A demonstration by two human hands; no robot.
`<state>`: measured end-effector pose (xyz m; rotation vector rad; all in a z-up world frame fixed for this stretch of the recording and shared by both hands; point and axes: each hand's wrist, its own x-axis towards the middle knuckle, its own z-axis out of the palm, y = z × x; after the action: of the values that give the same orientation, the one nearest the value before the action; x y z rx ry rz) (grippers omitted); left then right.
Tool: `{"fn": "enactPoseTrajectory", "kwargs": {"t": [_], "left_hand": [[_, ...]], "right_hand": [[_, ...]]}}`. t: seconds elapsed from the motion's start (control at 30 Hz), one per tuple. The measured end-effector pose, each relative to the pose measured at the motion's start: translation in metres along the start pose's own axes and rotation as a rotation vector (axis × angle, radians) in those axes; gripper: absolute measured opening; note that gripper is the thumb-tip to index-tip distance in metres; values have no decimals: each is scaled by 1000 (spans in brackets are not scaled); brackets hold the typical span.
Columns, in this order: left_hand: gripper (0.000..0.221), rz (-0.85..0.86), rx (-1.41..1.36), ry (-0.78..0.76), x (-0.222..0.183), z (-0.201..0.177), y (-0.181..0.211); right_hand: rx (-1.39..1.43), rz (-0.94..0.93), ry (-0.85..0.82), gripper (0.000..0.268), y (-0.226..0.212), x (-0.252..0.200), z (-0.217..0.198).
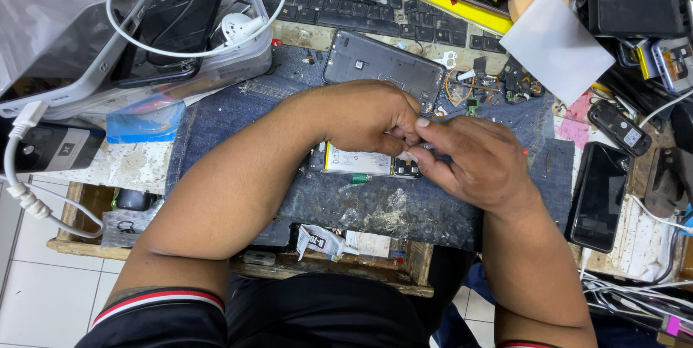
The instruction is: The person disassembles a mobile phone by hand, prying off the rear cover and using a small screwdriver to remove components from the internal chassis.
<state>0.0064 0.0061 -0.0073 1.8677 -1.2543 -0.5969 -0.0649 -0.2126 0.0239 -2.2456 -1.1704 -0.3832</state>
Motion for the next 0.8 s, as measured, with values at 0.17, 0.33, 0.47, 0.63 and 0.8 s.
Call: {"fn": "enactPoseTrajectory", "kwargs": {"t": [0.17, 0.33, 0.47, 0.63, 0.8], "left_hand": [[10, 18, 19, 7, 0, 2, -2], [8, 22, 31, 16, 1, 4, -4], [7, 34, 17, 7, 0, 4, -6], [12, 114, -60, 30, -4, 7, -8], [18, 168, -38, 61, 1, 9, -10]], "right_hand": [[-10, 19, -1, 48, -1, -1, 1], [-38, 22, 18, 46, -2, 0, 3], [-41, 14, 32, 46, -6, 4, 5], [-59, 0, -8, 47, -14, 7, 2], [166, 10, -5, 40, -11, 1, -3]]}}
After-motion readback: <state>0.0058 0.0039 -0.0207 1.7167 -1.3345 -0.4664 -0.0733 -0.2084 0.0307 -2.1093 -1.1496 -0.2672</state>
